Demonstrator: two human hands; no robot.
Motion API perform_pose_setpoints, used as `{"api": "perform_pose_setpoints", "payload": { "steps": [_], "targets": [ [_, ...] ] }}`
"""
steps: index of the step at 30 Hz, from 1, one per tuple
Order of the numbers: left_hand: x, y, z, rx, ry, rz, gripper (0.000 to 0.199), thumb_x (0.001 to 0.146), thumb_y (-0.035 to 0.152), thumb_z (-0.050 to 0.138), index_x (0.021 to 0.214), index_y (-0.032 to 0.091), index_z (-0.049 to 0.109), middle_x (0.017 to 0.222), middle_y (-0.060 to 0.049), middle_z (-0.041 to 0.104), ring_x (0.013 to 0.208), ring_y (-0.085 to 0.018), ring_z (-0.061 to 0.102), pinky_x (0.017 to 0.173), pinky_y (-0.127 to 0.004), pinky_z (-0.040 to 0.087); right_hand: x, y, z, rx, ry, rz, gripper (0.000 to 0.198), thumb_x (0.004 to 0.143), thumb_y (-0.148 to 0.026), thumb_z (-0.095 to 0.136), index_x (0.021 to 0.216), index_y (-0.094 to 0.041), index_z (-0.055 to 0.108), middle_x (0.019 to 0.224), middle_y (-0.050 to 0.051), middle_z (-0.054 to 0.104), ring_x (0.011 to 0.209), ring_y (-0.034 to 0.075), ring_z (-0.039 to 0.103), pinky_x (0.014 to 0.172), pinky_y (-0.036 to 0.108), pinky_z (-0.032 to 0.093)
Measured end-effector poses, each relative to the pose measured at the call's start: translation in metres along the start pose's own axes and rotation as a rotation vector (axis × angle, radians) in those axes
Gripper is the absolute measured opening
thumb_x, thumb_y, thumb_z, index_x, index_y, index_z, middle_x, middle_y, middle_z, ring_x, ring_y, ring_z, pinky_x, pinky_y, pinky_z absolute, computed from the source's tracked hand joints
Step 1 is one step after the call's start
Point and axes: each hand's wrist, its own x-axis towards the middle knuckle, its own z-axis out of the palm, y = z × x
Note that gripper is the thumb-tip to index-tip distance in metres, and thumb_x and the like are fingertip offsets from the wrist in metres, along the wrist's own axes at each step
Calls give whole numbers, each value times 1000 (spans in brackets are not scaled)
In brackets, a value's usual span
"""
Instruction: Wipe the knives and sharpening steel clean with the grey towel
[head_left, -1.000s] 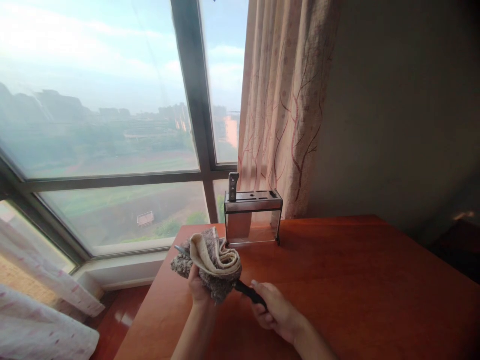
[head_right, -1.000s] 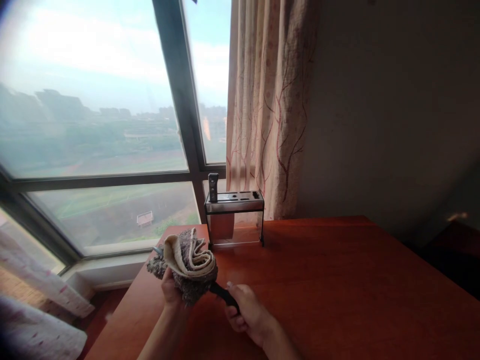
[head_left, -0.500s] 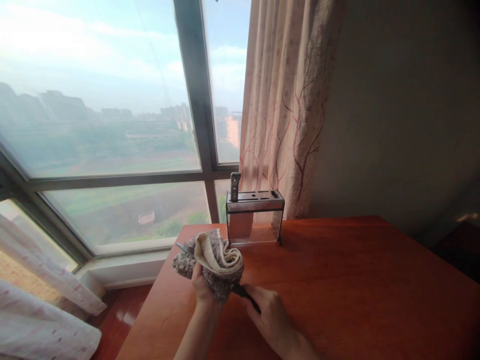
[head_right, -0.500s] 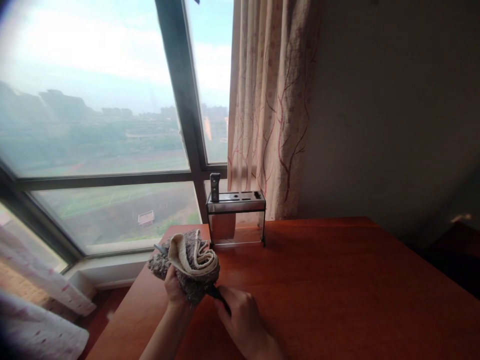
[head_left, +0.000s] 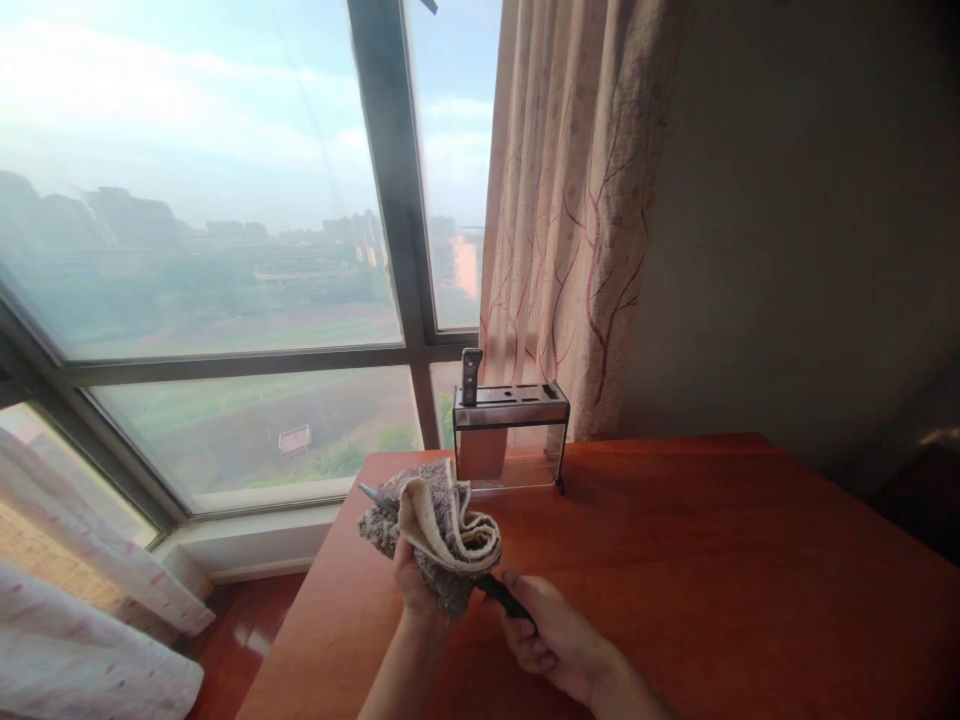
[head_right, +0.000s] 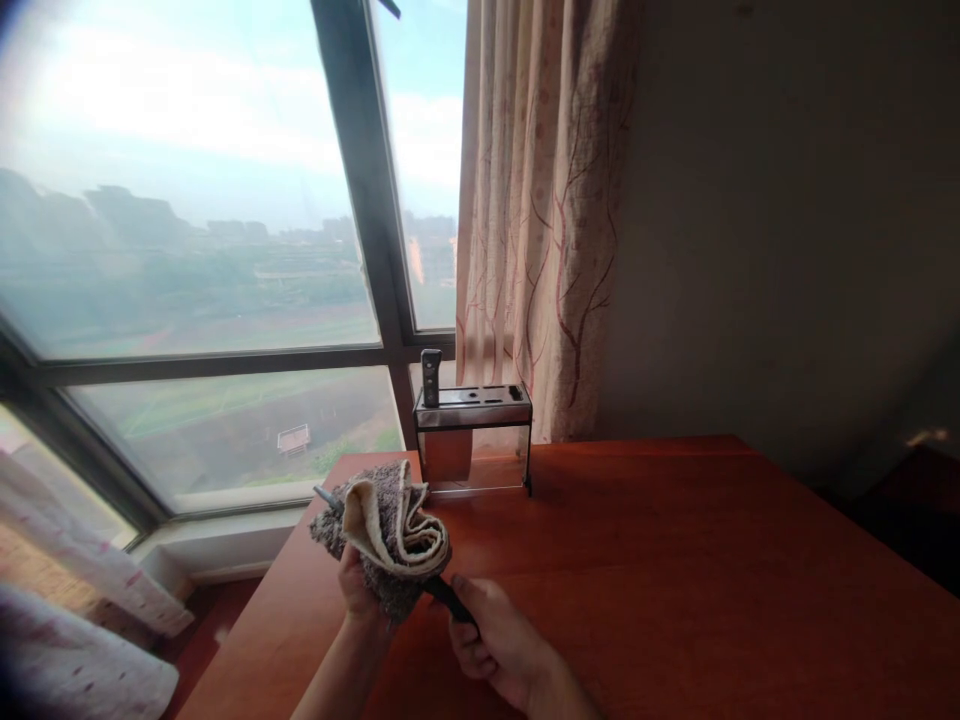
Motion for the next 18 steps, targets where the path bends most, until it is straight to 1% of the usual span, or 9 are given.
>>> {"api": "perform_pose_setpoints", "payload": {
  "steps": [2, 4, 5, 8, 10, 12, 14, 16, 18],
  "targets": [
    [0, 1, -1, -34, 0, -41, 31, 83, 31, 49, 94, 15, 73, 66, -8, 74, 64, -25, 71, 73, -40, 58, 1, 2, 3, -67, 37, -41, 53, 76, -69, 56, 89, -18, 54, 50, -12, 32, 38, 3, 13, 38, 19, 6],
    [1, 3, -1, -62, 1, -43, 31, 82, 30, 50, 96, 15, 73, 66, -8, 74, 63, -24, 71, 74, -39, 58, 6, 7, 7, -227, 133, -122, 59, 75, -75, 50, 87, -17, 57, 49, -11, 31, 37, 4, 17, 37, 20, 10],
    [2, 4, 0, -60, 5, -37, 31, 82, 29, 50, 99, 15, 72, 66, -8, 74, 63, -24, 71, 74, -39, 58, 8, 10, 8, -336, 188, -189, 61, 76, -75, 47, 85, -16, 59, 49, -10, 33, 38, 5, 22, 38, 21, 14],
    [4, 9, 2, -9, 77, -23, 33, 82, 28, 50, 104, 14, 71, 65, -7, 74, 62, -23, 71, 71, -37, 59, 11, 14, 10, -719, 298, -451, 55, 87, -65, 41, 81, -16, 65, 56, -1, 52, 51, 11, 46, 49, 23, 31],
    [6, 13, 4, 27, 140, 6, 37, 83, 27, 48, 108, 11, 69, 66, -8, 74, 60, -22, 71, 69, -36, 59, 9, 12, 9, -921, 304, -560, 47, 92, -54, 40, 88, -17, 69, 71, 4, 65, 65, 17, 59, 59, 25, 37],
    [10, 21, 4, 40, 197, 65, 40, 84, 25, 45, 114, 11, 67, 68, -7, 75, 62, -22, 71, 69, -35, 58, 5, 7, 7, -1035, 281, -597, 41, 94, -47, 40, 99, -20, 69, 85, 7, 71, 76, 21, 65, 66, 27, 41],
    [14, 31, 1, 30, 249, 127, 42, 84, 22, 43, 119, 13, 64, 72, -6, 76, 67, -22, 72, 74, -35, 57, 0, 1, 4, -1099, 255, -617, 37, 94, -44, 41, 106, -22, 68, 93, 7, 73, 83, 23, 67, 71, 27, 44],
    [19, 42, -4, 5, 279, 166, 43, 85, 22, 43, 122, 14, 62, 77, -6, 77, 73, -23, 72, 80, -36, 55, -3, -4, 3, -1144, 243, -630, 36, 94, -43, 42, 110, -23, 67, 95, 7, 74, 87, 23, 68, 74, 26, 45],
    [23, 51, -9, -9, 273, 196, 44, 85, 24, 43, 124, 14, 61, 83, -7, 77, 79, -23, 72, 86, -37, 53, -6, -7, 2, -1180, 239, -630, 34, 94, -42, 43, 110, -24, 67, 94, 6, 74, 86, 22, 68, 75, 26, 45]
  ]
}}
